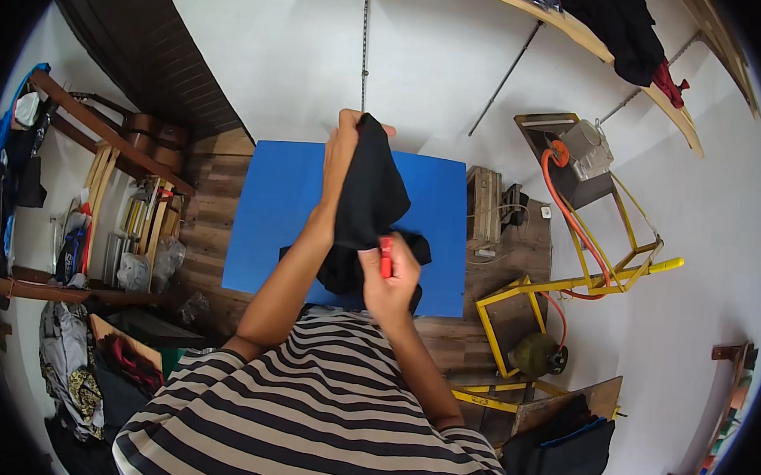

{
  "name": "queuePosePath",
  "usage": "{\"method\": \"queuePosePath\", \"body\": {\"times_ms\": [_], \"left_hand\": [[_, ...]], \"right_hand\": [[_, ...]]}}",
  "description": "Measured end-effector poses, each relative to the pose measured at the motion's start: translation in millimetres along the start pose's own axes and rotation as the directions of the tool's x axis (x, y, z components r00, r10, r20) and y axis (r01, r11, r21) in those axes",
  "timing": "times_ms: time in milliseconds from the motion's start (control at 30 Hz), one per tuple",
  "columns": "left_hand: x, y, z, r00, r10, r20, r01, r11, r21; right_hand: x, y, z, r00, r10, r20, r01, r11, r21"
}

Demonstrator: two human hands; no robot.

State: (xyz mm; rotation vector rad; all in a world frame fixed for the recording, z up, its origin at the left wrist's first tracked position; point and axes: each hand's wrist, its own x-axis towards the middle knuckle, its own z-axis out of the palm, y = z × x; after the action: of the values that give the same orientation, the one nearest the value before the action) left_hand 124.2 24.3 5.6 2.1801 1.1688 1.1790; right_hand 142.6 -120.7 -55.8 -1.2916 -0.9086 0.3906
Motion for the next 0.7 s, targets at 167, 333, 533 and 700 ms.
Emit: {"method": "queuePosePath", "body": {"times_ms": [167,333,533,700], "left_hand": [[-1.8,-55.8,-13.1,0.954,-0.123,0.275,0.271,0.748,-0.606],[-41.5,-85.4,-34.6,0.843,-0.003,0.537,0.425,0.616,-0.663],[-77.1,-70.1,-35.7,0.772,0.284,0.568,0.037,0.873,-0.487],[-69.0,-121.8,-18.2,0.792,0.169,0.587,0.015,0.955,-0.295]], "right_hand": [[32.0,-13.7,-19.0,0.946,0.202,-0.254,-0.134,0.956,0.262],[63.0,-60.6,-30.2,0.888,0.383,-0.253,-0.217,0.836,0.504],[101.2,-110.6,-17.1,0.956,0.289,-0.046,-0.161,0.651,0.742],[115.2,-155.6,-15.5,0.995,0.101,-0.021,-0.054,0.689,0.723]]}}
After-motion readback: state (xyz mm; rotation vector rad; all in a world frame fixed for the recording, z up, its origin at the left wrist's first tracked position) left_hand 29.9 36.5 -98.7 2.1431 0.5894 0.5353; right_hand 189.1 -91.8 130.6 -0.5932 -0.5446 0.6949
